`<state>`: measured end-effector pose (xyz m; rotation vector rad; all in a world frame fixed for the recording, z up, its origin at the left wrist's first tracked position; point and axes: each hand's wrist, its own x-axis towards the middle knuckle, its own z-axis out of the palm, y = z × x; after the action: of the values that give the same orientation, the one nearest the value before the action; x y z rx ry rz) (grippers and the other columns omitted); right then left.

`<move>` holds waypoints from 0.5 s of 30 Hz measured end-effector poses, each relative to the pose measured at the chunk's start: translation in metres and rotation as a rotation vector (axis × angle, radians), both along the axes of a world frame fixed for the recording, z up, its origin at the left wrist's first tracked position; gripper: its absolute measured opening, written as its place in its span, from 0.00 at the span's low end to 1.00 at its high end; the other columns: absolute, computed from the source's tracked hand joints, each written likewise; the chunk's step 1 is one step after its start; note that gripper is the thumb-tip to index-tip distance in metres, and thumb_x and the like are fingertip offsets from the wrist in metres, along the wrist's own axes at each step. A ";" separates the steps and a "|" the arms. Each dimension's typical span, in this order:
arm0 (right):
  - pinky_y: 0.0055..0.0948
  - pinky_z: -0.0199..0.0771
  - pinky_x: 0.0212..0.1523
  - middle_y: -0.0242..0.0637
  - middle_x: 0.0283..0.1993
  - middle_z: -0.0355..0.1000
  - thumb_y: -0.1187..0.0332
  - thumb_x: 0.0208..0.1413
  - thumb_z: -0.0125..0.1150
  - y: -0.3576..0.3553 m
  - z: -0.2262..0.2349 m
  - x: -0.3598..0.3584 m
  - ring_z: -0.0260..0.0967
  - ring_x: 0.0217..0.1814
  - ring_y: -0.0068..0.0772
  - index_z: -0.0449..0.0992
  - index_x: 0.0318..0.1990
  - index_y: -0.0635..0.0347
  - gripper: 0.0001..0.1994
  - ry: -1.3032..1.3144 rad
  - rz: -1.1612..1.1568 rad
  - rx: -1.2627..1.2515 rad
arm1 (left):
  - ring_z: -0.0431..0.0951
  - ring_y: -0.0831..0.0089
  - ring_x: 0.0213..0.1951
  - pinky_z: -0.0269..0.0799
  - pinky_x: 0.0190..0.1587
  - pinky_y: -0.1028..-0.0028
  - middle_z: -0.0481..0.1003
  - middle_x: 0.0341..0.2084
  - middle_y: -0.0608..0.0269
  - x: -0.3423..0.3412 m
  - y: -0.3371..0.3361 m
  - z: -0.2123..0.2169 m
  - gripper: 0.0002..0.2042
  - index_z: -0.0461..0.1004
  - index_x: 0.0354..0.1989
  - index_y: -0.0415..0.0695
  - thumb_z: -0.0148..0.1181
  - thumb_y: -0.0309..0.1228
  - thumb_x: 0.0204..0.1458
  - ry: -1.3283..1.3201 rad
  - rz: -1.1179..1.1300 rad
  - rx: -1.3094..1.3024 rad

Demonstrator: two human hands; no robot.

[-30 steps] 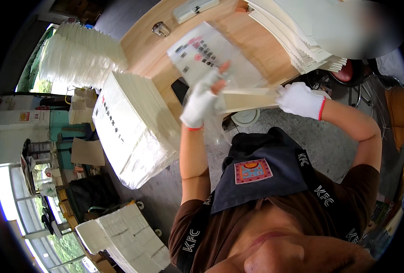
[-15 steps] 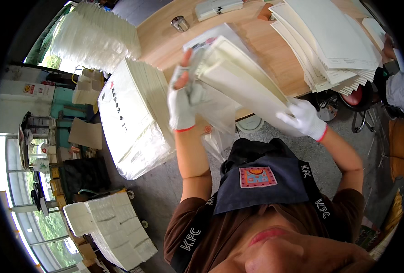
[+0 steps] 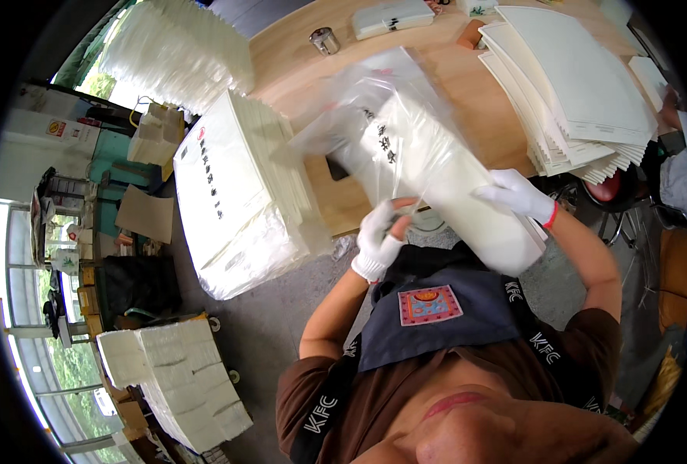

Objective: The person repeatedly picks up stacks of white paper documents and inserts them into clear plastic sleeves. The person then places the filled sleeves on a growing pile on the table.

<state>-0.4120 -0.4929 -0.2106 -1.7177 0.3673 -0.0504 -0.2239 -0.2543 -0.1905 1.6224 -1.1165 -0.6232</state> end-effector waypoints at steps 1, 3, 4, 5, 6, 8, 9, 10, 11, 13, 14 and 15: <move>0.25 0.70 0.46 0.35 0.42 0.75 0.58 0.61 0.51 -0.002 -0.004 -0.009 0.71 0.46 0.23 0.73 0.50 0.67 0.20 -0.018 -0.038 0.398 | 0.76 0.62 0.25 0.72 0.29 0.68 0.77 0.28 0.59 0.007 -0.002 -0.024 0.13 0.73 0.40 0.44 0.55 0.22 0.44 -0.154 -0.037 -0.116; 0.25 0.70 0.45 0.35 0.43 0.75 0.59 0.60 0.51 -0.004 -0.014 -0.004 0.71 0.45 0.22 0.72 0.51 0.66 0.19 -0.043 -0.114 0.524 | 0.76 0.63 0.24 0.71 0.29 0.71 0.78 0.28 0.61 0.008 -0.009 -0.056 0.14 0.75 0.38 0.42 0.56 0.16 0.41 -0.459 -0.087 -0.340; 0.24 0.70 0.45 0.34 0.44 0.74 0.59 0.60 0.51 -0.003 -0.023 0.001 0.71 0.45 0.22 0.72 0.51 0.66 0.19 -0.056 -0.156 0.593 | 0.76 0.65 0.25 0.71 0.28 0.70 0.78 0.30 0.62 0.006 -0.030 -0.046 0.14 0.74 0.35 0.44 0.60 0.16 0.36 -0.575 -0.174 -0.508; 0.25 0.70 0.47 0.34 0.45 0.74 0.59 0.60 0.51 -0.007 -0.037 0.013 0.71 0.46 0.23 0.71 0.52 0.65 0.19 -0.039 -0.121 0.423 | 0.76 0.64 0.27 0.72 0.29 0.69 0.78 0.31 0.61 0.000 -0.048 -0.033 0.12 0.74 0.33 0.45 0.59 0.17 0.38 -0.641 -0.177 -0.471; 0.25 0.70 0.48 0.34 0.45 0.74 0.59 0.60 0.51 -0.016 -0.052 0.032 0.71 0.47 0.24 0.71 0.52 0.64 0.20 -0.028 -0.081 0.253 | 0.77 0.63 0.28 0.73 0.31 0.67 0.77 0.32 0.60 -0.007 -0.067 -0.013 0.10 0.75 0.32 0.46 0.59 0.19 0.40 -0.715 -0.179 -0.433; 0.31 0.68 0.54 0.36 0.53 0.70 0.57 0.59 0.51 0.001 -0.038 0.065 0.69 0.53 0.32 0.68 0.54 0.61 0.21 0.085 0.032 -0.674 | 0.77 0.63 0.30 0.72 0.30 0.66 0.76 0.30 0.62 -0.018 -0.109 0.016 0.10 0.74 0.32 0.48 0.59 0.21 0.39 -0.562 -0.152 -0.340; 0.33 0.66 0.55 0.37 0.53 0.70 0.57 0.59 0.51 0.009 -0.046 0.072 0.68 0.54 0.34 0.68 0.54 0.61 0.21 -0.047 -0.095 -0.457 | 0.77 0.63 0.30 0.72 0.29 0.66 0.76 0.29 0.62 -0.030 -0.117 0.019 0.11 0.74 0.33 0.49 0.58 0.21 0.39 -0.668 -0.242 -0.361; 0.34 0.65 0.56 0.37 0.54 0.69 0.57 0.58 0.52 0.017 -0.068 0.082 0.67 0.55 0.36 0.68 0.54 0.61 0.21 -0.179 -0.216 -0.237 | 0.77 0.62 0.30 0.72 0.29 0.66 0.75 0.27 0.62 -0.041 -0.125 0.020 0.12 0.74 0.35 0.50 0.58 0.22 0.39 -0.775 -0.329 -0.380; 0.35 0.64 0.57 0.38 0.55 0.68 0.57 0.58 0.52 0.024 -0.096 0.093 0.66 0.56 0.37 0.67 0.54 0.61 0.22 -0.309 -0.333 -0.013 | 0.77 0.62 0.29 0.72 0.30 0.66 0.74 0.26 0.62 -0.054 -0.124 0.007 0.15 0.75 0.37 0.52 0.58 0.22 0.38 -0.735 -0.407 -0.448; 0.38 0.62 0.58 0.40 0.56 0.67 0.57 0.56 0.53 0.040 -0.117 0.098 0.65 0.57 0.41 0.66 0.55 0.61 0.23 -0.409 -0.442 0.081 | 0.78 0.63 0.28 0.73 0.31 0.67 0.75 0.27 0.60 -0.045 -0.122 -0.013 0.14 0.75 0.37 0.50 0.57 0.21 0.39 -0.584 -0.370 -0.429; 0.40 0.62 0.59 0.42 0.56 0.67 0.58 0.55 0.54 0.049 -0.112 0.095 0.64 0.57 0.43 0.65 0.56 0.61 0.23 -0.381 -0.441 -0.054 | 0.78 0.63 0.28 0.74 0.31 0.68 0.76 0.27 0.59 -0.037 -0.117 -0.024 0.14 0.75 0.37 0.49 0.57 0.21 0.40 -0.508 -0.346 -0.414; 0.41 0.61 0.59 0.44 0.55 0.67 0.60 0.54 0.55 0.058 -0.060 0.081 0.64 0.57 0.46 0.63 0.58 0.62 0.25 -0.194 -0.281 -0.547 | 0.79 0.65 0.29 0.74 0.31 0.70 0.77 0.28 0.58 -0.019 -0.103 -0.034 0.11 0.74 0.36 0.46 0.55 0.19 0.44 -0.473 -0.166 -0.270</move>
<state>-0.3311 -0.4349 -0.2706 -2.1628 0.4759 -0.5627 -0.2433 -0.3578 -0.2243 1.4857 -1.6175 -0.1771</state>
